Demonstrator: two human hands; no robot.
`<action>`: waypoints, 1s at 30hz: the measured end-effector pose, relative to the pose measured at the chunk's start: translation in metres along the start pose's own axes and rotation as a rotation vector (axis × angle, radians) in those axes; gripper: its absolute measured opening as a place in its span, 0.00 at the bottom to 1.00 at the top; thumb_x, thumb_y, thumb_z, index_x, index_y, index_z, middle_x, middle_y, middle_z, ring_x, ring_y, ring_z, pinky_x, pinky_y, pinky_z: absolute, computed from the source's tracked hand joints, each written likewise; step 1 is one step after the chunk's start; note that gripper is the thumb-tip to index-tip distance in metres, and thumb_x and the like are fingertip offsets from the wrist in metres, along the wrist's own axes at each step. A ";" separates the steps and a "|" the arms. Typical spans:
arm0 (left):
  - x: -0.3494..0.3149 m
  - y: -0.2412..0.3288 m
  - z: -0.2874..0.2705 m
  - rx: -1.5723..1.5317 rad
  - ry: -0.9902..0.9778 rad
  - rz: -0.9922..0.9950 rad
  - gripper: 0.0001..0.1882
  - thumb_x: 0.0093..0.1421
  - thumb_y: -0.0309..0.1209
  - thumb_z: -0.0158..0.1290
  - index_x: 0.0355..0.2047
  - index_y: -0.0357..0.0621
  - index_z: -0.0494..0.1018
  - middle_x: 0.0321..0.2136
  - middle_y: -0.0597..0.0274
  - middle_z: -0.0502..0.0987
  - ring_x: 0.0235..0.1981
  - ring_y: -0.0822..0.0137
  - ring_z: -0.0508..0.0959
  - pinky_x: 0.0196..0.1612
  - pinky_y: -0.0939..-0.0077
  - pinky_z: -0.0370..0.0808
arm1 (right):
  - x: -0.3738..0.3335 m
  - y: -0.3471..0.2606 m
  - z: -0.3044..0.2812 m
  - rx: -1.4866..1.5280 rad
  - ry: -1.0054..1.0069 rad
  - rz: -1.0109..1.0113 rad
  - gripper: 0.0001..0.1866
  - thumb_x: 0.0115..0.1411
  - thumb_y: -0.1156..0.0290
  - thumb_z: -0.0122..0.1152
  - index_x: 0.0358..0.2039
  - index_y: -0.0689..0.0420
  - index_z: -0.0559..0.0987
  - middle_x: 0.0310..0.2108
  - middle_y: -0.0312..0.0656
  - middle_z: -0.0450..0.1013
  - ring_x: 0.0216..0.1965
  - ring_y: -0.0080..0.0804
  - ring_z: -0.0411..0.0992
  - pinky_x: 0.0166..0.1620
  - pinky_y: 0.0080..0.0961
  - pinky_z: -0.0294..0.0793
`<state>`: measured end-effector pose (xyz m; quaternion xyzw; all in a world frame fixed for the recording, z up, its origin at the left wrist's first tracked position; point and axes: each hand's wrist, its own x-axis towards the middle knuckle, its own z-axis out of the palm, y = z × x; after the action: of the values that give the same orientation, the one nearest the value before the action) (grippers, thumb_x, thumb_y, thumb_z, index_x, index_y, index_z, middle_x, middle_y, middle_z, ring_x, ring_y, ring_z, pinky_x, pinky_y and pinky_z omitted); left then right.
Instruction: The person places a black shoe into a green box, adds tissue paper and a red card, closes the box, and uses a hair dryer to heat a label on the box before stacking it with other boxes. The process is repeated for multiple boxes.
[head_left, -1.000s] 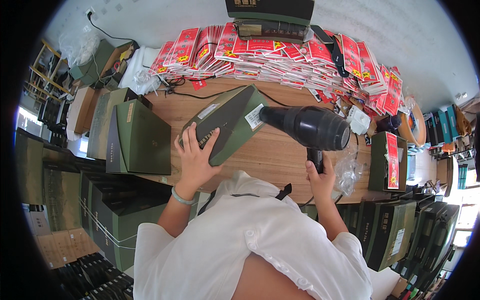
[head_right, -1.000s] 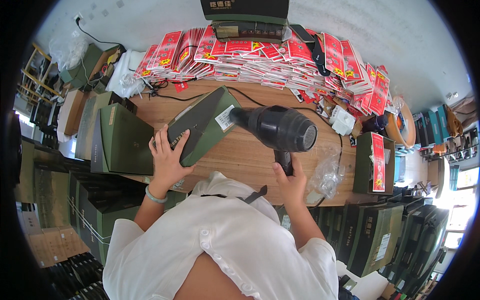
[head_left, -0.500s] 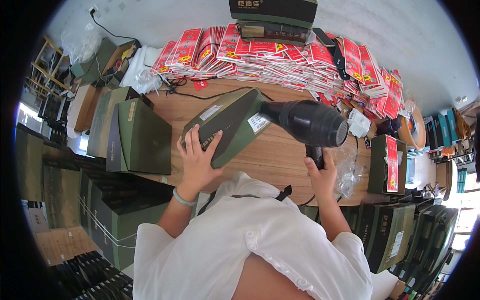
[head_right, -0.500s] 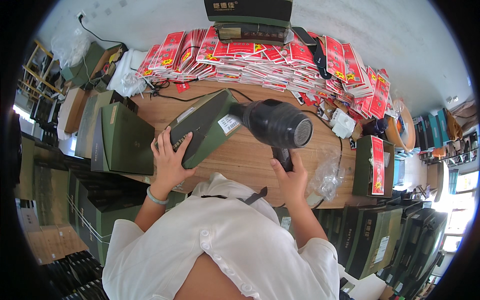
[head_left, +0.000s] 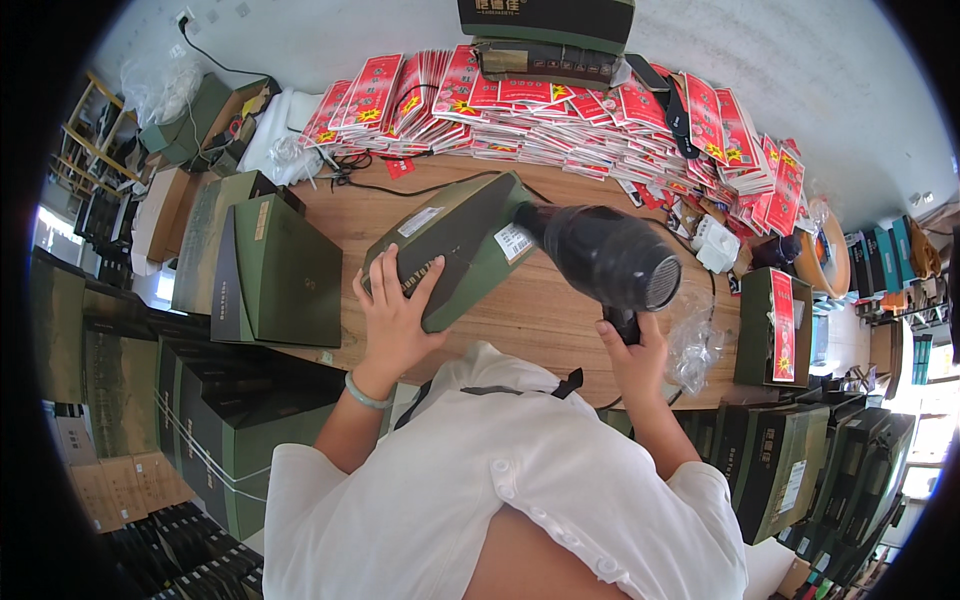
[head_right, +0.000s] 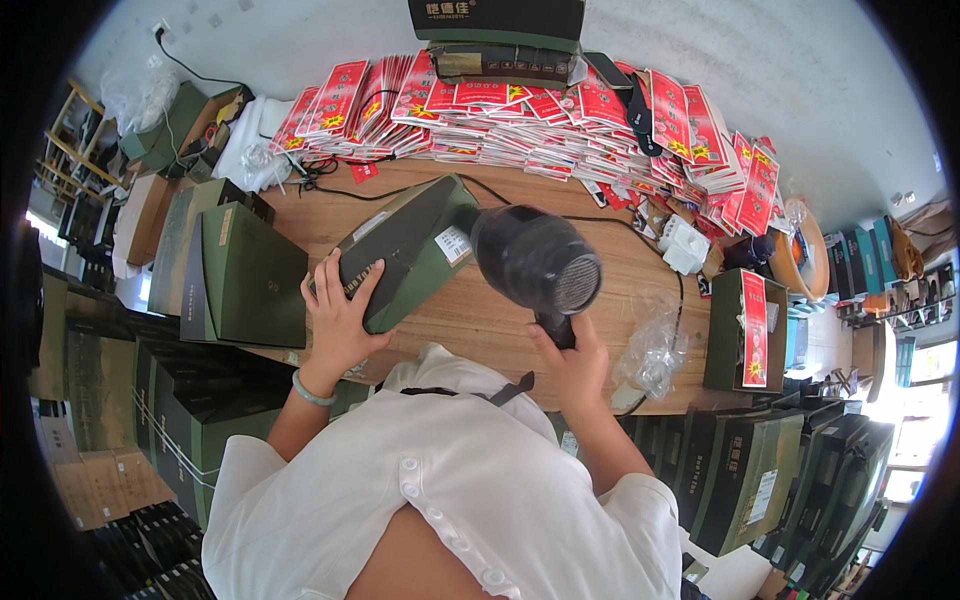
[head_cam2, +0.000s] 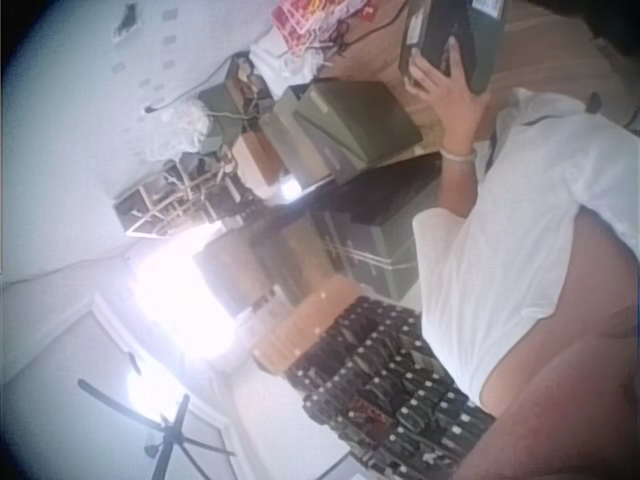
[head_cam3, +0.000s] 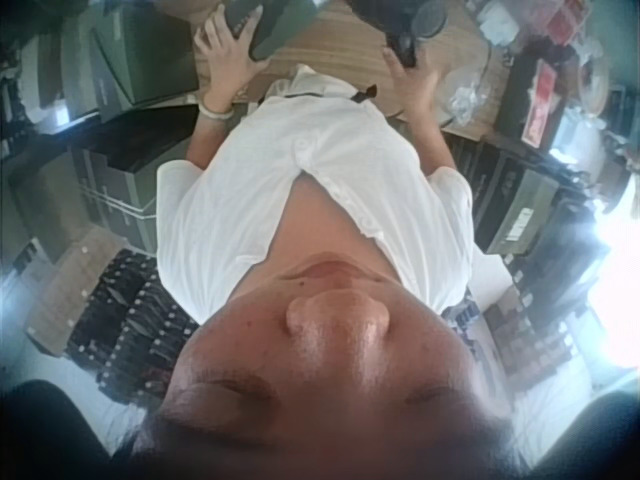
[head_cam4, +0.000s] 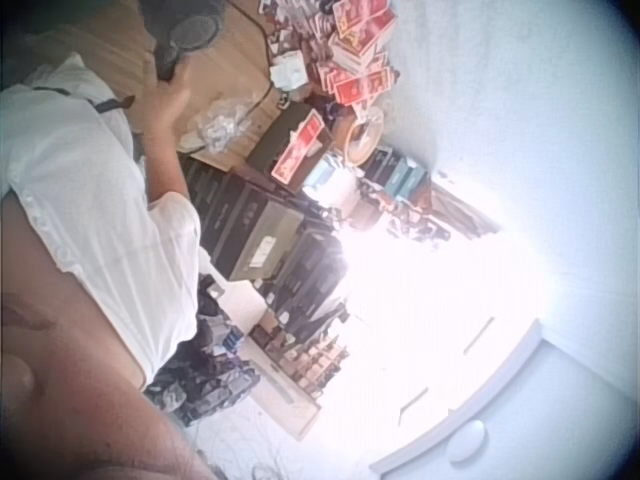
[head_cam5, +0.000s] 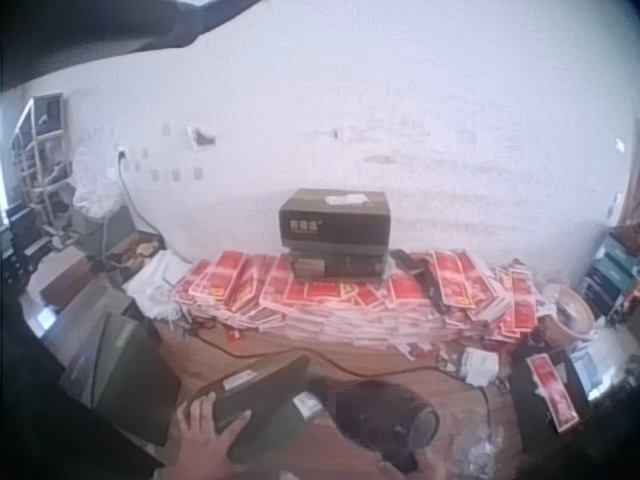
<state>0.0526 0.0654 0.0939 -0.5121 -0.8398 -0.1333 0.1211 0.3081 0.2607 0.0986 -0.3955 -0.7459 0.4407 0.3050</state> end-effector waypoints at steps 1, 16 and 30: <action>0.000 0.000 0.000 -0.003 -0.003 -0.004 0.51 0.33 0.44 0.68 0.63 0.64 0.64 0.62 0.35 0.53 0.63 0.40 0.54 0.60 0.37 0.50 | -0.001 -0.007 0.000 -0.030 -0.007 -0.021 0.30 0.53 0.62 0.73 0.52 0.63 0.74 0.30 0.46 0.78 0.29 0.25 0.72 0.35 0.22 0.73; 0.002 -0.002 0.000 0.015 0.014 0.005 0.52 0.31 0.43 0.69 0.63 0.64 0.64 0.62 0.35 0.53 0.62 0.40 0.55 0.60 0.38 0.51 | -0.015 0.001 -0.004 0.023 -0.039 -0.013 0.27 0.52 0.66 0.74 0.49 0.64 0.75 0.31 0.45 0.78 0.30 0.22 0.73 0.36 0.22 0.74; 0.005 -0.003 -0.005 -0.016 -0.025 -0.008 0.51 0.33 0.43 0.68 0.63 0.66 0.64 0.62 0.36 0.52 0.62 0.40 0.54 0.59 0.35 0.50 | -0.032 0.007 -0.008 0.048 -0.073 0.025 0.25 0.55 0.70 0.72 0.51 0.65 0.74 0.32 0.35 0.76 0.33 0.20 0.70 0.38 0.19 0.72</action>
<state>0.0478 0.0658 0.1002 -0.5112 -0.8423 -0.1339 0.1060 0.3332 0.2384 0.0918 -0.3809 -0.7406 0.4767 0.2812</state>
